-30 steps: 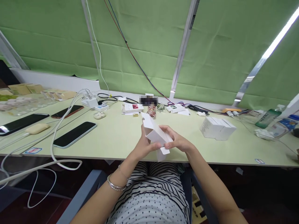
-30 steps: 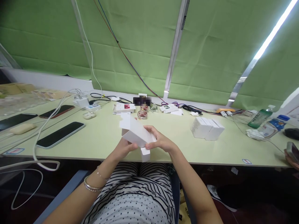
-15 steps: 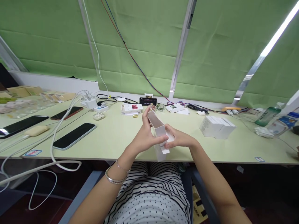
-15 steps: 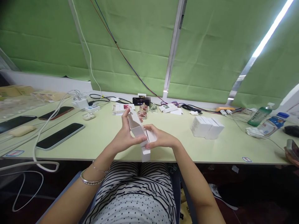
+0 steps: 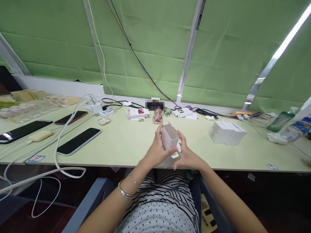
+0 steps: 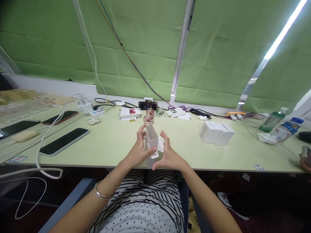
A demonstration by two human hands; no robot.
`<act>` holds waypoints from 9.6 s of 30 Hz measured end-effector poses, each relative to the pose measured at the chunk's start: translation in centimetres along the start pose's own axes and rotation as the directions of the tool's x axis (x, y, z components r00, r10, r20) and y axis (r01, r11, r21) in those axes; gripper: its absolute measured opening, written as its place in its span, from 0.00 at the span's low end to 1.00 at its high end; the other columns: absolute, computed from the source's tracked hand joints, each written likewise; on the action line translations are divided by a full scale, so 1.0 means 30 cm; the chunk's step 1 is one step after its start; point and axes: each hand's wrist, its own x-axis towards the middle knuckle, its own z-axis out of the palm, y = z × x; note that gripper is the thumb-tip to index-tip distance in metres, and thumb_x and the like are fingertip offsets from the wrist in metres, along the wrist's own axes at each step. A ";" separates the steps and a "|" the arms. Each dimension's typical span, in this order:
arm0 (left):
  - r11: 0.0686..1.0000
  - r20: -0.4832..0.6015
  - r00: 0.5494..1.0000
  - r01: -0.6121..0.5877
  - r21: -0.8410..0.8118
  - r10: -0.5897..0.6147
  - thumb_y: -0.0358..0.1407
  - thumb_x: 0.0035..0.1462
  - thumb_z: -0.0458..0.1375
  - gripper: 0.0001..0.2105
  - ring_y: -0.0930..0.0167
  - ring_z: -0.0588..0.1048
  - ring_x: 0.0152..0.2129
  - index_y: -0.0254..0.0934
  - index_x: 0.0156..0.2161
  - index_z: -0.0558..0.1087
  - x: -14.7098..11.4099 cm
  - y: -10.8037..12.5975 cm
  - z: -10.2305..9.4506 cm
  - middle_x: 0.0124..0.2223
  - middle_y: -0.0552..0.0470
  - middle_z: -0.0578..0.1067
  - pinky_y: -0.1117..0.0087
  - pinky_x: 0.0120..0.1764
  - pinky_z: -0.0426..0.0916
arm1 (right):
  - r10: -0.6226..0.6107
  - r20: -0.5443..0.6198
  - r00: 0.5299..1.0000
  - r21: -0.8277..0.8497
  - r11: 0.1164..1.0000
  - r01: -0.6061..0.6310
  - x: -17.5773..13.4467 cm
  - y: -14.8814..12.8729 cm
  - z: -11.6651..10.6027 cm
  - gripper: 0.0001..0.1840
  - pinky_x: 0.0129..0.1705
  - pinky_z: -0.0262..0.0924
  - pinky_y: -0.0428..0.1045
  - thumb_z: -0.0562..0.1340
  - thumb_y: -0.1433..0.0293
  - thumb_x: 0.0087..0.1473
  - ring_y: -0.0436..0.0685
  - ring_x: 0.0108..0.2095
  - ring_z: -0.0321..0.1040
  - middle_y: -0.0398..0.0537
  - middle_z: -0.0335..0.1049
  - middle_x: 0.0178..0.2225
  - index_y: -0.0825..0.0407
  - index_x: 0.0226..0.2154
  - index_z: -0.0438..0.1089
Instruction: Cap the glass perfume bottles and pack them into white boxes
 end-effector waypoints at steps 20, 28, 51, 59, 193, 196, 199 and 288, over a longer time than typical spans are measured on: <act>0.572 0.040 0.952 -0.216 0.791 0.303 0.47 0.57 0.48 0.21 0.60 0.63 0.44 0.41 0.52 0.64 0.100 -0.023 0.016 0.41 0.45 0.72 0.55 0.51 0.50 | -0.137 -0.439 0.888 -0.239 0.971 0.031 0.051 0.106 0.028 0.42 0.39 0.66 0.54 0.57 0.70 0.46 0.55 0.35 0.68 0.51 0.67 0.38 0.52 0.59 0.35; 0.464 0.161 0.926 -0.316 0.828 0.342 0.47 0.56 0.50 0.28 0.60 0.63 0.43 0.35 0.59 0.54 0.196 -0.045 0.090 0.46 0.42 0.69 0.57 0.49 0.50 | -0.176 -0.476 0.861 -0.333 0.943 0.009 0.037 0.143 -0.078 0.44 0.38 0.66 0.54 0.55 0.69 0.48 0.56 0.35 0.69 0.55 0.67 0.41 0.54 0.60 0.28; 0.563 0.461 0.847 -0.523 0.640 0.263 0.35 0.58 0.51 0.09 0.67 0.69 0.37 0.39 0.37 0.73 0.299 0.044 0.040 0.37 0.50 0.75 0.67 0.39 0.56 | -0.148 -0.415 0.898 -0.168 0.982 0.084 0.053 0.219 -0.098 0.36 0.39 0.62 0.54 0.61 0.63 0.45 0.55 0.35 0.66 0.51 0.65 0.41 0.49 0.52 0.42; 0.830 -0.254 0.958 0.034 0.557 0.132 0.35 0.57 0.47 0.10 0.71 0.71 0.31 0.33 0.36 0.70 0.304 0.060 -0.183 0.34 0.49 0.74 0.73 0.33 0.61 | -0.133 -0.330 0.935 -0.360 0.933 0.006 0.041 0.170 -0.198 0.27 0.45 0.59 0.55 0.55 0.59 0.51 0.60 0.45 0.64 0.53 0.63 0.49 0.51 0.52 0.55; 0.743 -0.008 0.942 0.259 -0.617 -0.335 0.41 0.35 0.67 0.31 0.59 0.69 0.45 0.34 0.47 0.65 -0.072 -0.117 -0.110 0.46 0.42 0.73 0.61 0.47 0.64 | -0.360 -0.156 0.920 -0.779 0.617 0.110 0.215 0.012 -0.271 0.06 0.50 0.54 0.60 0.57 0.76 0.47 0.62 0.50 0.56 0.52 0.56 0.50 0.51 0.26 0.67; 0.759 -0.042 0.967 0.169 -0.629 -0.250 0.42 0.35 0.67 0.36 0.58 0.67 0.48 0.37 0.51 0.63 -0.025 -0.066 -0.144 0.49 0.43 0.70 0.61 0.48 0.64 | -0.334 -0.040 0.942 -0.823 0.545 0.159 0.175 -0.079 -0.198 0.09 0.46 0.57 0.60 0.55 0.78 0.48 0.63 0.50 0.56 0.50 0.58 0.49 0.49 0.25 0.67; 0.778 0.002 0.990 0.115 -0.617 -0.144 0.40 0.38 0.66 0.35 0.59 0.65 0.49 0.39 0.53 0.61 0.026 -0.021 -0.155 0.51 0.44 0.69 0.62 0.48 0.64 | -0.237 -0.030 0.971 -0.812 0.572 0.115 0.143 -0.114 -0.130 0.07 0.40 0.61 0.55 0.54 0.75 0.52 0.59 0.42 0.63 0.52 0.60 0.47 0.49 0.30 0.66; 0.494 -0.064 0.867 0.341 0.800 -0.494 0.39 0.55 0.47 0.19 0.56 0.65 0.49 0.31 0.50 0.62 0.147 -0.201 -0.273 0.51 0.37 0.66 0.59 0.45 0.62 | 0.115 -0.871 0.478 -0.321 0.604 -0.729 0.014 0.268 -0.389 0.26 0.37 0.58 0.57 0.54 0.61 0.46 0.69 0.39 0.66 0.66 0.65 0.40 0.60 0.45 0.54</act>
